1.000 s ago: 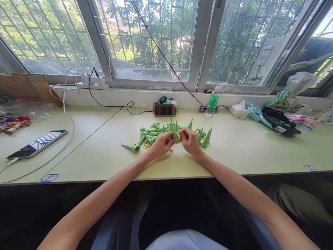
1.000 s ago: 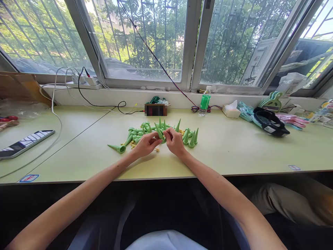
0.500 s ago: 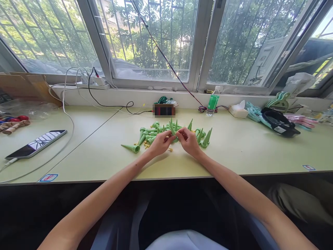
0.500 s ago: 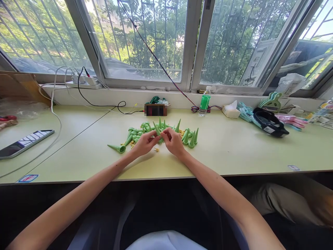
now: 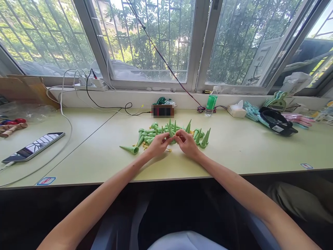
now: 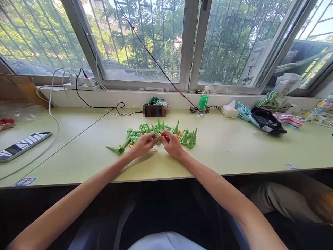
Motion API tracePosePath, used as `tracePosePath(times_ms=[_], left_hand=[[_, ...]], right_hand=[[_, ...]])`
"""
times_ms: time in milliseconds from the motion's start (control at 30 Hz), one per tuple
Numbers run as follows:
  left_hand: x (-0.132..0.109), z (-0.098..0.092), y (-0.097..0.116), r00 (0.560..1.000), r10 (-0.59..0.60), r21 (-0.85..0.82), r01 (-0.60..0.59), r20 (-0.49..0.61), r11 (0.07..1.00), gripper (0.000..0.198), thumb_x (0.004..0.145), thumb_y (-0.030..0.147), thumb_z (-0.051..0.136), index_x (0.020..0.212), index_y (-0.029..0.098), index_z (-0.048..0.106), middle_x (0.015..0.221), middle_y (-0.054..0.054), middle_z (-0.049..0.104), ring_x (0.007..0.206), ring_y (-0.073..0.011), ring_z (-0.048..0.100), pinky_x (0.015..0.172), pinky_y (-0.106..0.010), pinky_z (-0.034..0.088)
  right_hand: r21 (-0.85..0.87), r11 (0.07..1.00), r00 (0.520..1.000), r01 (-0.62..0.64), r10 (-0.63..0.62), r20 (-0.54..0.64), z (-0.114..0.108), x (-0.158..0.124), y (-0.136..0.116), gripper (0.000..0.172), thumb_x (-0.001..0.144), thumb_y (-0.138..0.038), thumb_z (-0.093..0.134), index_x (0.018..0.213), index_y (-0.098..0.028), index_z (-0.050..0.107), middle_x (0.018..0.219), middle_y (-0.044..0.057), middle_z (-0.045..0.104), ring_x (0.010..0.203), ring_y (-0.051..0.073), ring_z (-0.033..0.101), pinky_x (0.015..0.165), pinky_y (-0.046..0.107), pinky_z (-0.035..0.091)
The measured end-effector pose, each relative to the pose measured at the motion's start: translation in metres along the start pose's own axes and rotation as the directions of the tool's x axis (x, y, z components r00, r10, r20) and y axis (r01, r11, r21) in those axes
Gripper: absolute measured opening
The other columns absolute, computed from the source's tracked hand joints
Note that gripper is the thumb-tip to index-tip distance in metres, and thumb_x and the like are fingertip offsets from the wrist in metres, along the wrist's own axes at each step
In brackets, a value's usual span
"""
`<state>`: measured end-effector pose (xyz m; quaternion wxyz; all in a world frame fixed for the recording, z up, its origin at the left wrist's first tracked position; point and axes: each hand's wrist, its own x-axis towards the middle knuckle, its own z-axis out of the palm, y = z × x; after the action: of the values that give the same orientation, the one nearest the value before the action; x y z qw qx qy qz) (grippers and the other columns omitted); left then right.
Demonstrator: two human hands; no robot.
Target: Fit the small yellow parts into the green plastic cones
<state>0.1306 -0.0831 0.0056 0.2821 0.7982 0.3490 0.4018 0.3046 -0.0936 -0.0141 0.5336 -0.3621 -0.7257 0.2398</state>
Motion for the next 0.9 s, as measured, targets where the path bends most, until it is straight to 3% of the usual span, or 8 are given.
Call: tracePosePath(times_ms=[467, 733, 833, 900], left_hand=[[-0.001, -0.004, 0.002, 1.0, 0.0, 0.058, 0.0, -0.001, 0.998, 0.036, 0.089, 0.045, 0.055, 0.067, 0.017, 0.047, 0.063, 0.002, 0.046, 0.05, -0.0078, 0.031, 0.048, -0.022, 0.024], [0.0, -0.014, 0.007, 0.993, 0.033, 0.183, -0.011, -0.116, 0.983, 0.035, 0.086, 0.042, 0.059, 0.067, 0.018, 0.043, 0.058, 0.004, 0.043, 0.048, -0.007, 0.032, 0.048, -0.022, 0.025], [-0.001, -0.017, 0.007, 0.988, 0.024, 0.242, 0.014, -0.153, 0.97, 0.033, 0.084, 0.039, 0.061, 0.067, 0.018, 0.042, 0.058, 0.004, 0.044, 0.049, -0.007, 0.033, 0.05, -0.022, 0.027], [-0.001, -0.018, 0.006, 0.987, 0.027, 0.267, 0.017, -0.161, 0.963, 0.031, 0.083, 0.036, 0.062, 0.067, 0.018, 0.041, 0.058, 0.004, 0.045, 0.049, -0.0072, 0.035, 0.051, -0.022, 0.028]], right_hand=[[0.009, 1.0, 1.0, 0.01, -0.01, 0.012, 0.003, 0.001, 0.001, 0.024, 0.093, -0.043, 0.052, 0.086, -0.021, 0.05, 0.073, -0.002, 0.051, 0.052, 0.009, 0.041, 0.049, 0.023, 0.034], [-0.063, 0.997, 0.999, -0.041, 0.041, -0.012, 0.003, 0.004, -0.002, 0.023, 0.094, -0.043, 0.051, 0.096, -0.02, 0.052, 0.061, -0.004, 0.053, 0.051, 0.012, 0.047, 0.051, 0.024, 0.036], [-0.136, 0.99, 0.999, -0.039, 0.036, -0.025, 0.002, 0.003, -0.001, 0.017, 0.091, -0.037, 0.055, 0.09, -0.02, 0.054, 0.061, -0.004, 0.054, 0.049, 0.011, 0.046, 0.051, 0.024, 0.035], [-0.195, 0.981, 0.999, 0.0, 0.007, 0.034, 0.002, 0.002, 0.0, 0.014, 0.088, -0.031, 0.058, 0.081, -0.019, 0.056, 0.062, -0.002, 0.057, 0.051, 0.011, 0.047, 0.052, 0.024, 0.035]])
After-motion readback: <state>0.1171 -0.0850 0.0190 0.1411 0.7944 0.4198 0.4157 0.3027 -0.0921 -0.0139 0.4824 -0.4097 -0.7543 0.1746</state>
